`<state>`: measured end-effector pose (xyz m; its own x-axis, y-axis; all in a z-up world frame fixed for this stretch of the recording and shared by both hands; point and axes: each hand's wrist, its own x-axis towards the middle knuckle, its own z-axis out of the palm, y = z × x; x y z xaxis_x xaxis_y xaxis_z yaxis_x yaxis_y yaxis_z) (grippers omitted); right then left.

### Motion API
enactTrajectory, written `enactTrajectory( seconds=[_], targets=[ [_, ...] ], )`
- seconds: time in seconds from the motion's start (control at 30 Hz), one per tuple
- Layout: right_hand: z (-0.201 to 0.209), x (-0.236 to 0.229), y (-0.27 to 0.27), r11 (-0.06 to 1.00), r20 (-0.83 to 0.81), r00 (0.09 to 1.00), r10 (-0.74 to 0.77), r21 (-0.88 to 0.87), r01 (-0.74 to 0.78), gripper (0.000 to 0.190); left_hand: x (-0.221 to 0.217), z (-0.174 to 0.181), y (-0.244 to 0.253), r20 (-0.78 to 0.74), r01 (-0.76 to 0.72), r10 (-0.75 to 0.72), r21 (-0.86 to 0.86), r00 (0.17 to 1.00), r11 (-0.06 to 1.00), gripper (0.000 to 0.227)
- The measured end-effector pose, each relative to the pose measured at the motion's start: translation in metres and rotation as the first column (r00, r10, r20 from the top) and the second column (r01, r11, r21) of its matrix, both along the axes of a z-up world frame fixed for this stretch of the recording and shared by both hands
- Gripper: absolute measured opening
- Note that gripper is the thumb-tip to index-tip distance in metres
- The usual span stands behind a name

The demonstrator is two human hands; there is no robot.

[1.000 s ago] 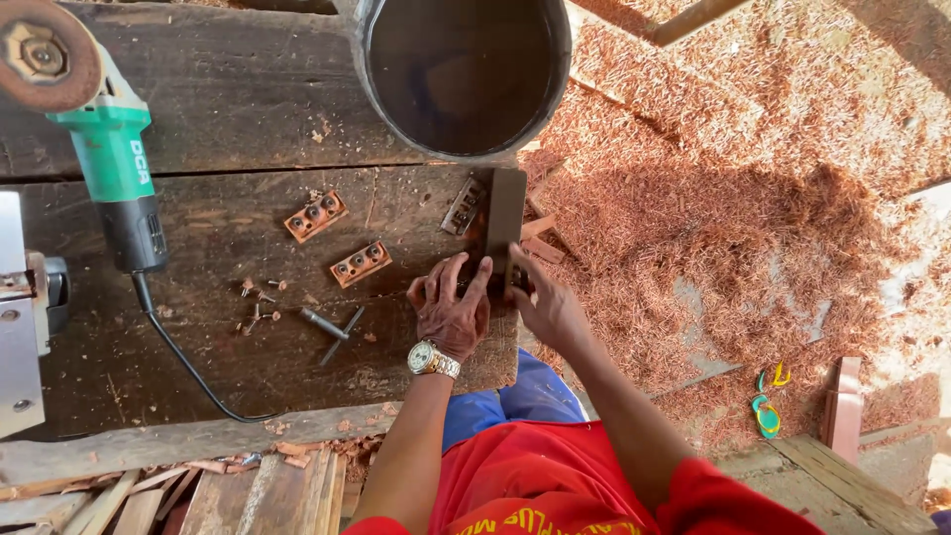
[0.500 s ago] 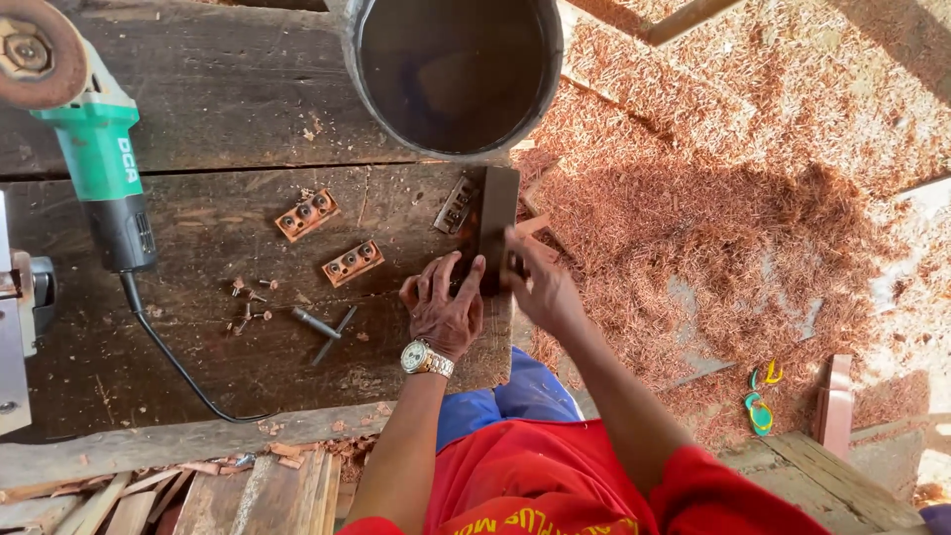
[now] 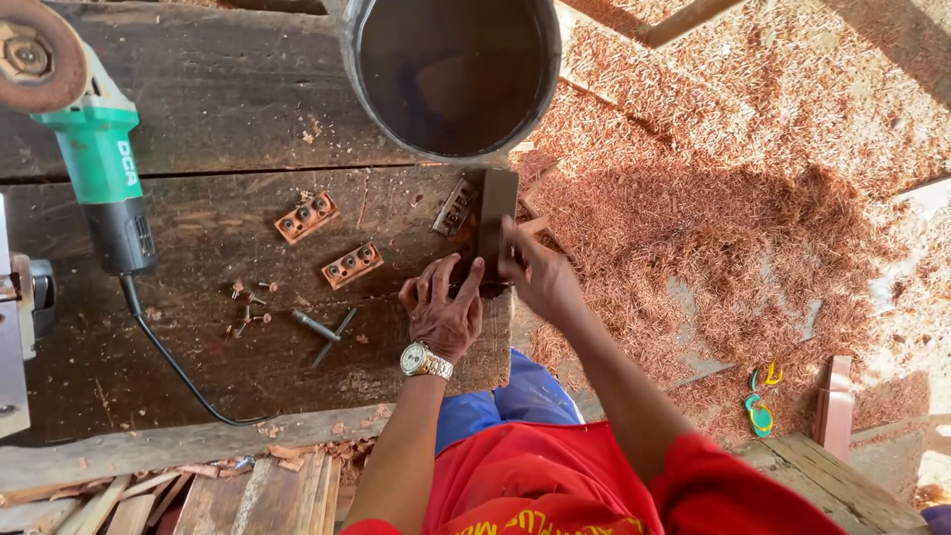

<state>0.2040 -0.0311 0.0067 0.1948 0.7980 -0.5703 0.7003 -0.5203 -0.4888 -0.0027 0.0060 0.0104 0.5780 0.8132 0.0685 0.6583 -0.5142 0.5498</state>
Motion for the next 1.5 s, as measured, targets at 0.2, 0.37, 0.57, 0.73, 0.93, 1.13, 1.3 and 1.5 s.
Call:
enactTrajectory(
  seconds=[0.2, 0.37, 0.57, 0.73, 0.93, 1.13, 1.3, 1.5],
  targets=[
    [-0.012, 0.042, 0.075, 0.982, -0.115, 0.985, -0.129, 0.124, 0.143, 0.062, 0.001, -0.009, -0.003, -0.063, 0.003, 0.0, 0.049, 0.998, 0.999, 0.059],
    [-0.001, -0.009, -0.019, 0.973, -0.024, 0.999, 0.024, 0.232, -0.017, 0.067, -0.003, -0.005, -0.003, -0.004, 0.002, -0.001, 0.019, 1.0, 1.0, 0.06],
    [0.003, 0.029, 0.063, 0.996, 0.033, 0.999, -0.028, 0.087, 0.025, 0.06, 0.001, -0.009, -0.002, -0.056, 0.015, -0.013, 0.038, 0.998, 0.999, 0.06],
    [0.002, 0.015, 0.027, 0.961, 0.012, 1.0, -0.001, 0.277, -0.002, 0.053, 0.003, -0.007, 0.001, -0.035, -0.002, 0.004, 0.051, 0.999, 0.999, 0.06],
    [0.006, 0.007, 0.014, 0.995, 0.035, 0.999, -0.001, 0.098, -0.002, 0.065, 0.002, -0.008, 0.0, 0.022, -0.004, 0.004, 0.004, 1.0, 1.0, 0.062],
    [-0.027, 0.06, 0.096, 0.934, -0.1, 0.973, -0.206, 0.277, 0.226, 0.062, 0.001, -0.009, -0.001, -0.045, 0.013, -0.009, 0.077, 0.999, 0.997, 0.064],
    [-0.017, 0.059, 0.05, 0.555, -0.822, 0.278, -0.497, -0.055, 0.83, 0.055, 0.001, -0.01, -0.004, -0.033, -0.008, 0.011, 0.086, 0.999, 0.996, 0.056],
    [0.018, 0.0, -0.07, 0.464, -0.755, -0.618, -0.219, -0.637, 0.615, 0.041, -0.003, -0.014, 0.002, 0.177, -0.113, 0.111, 0.0, 0.978, 0.994, 0.056]
  ],
)
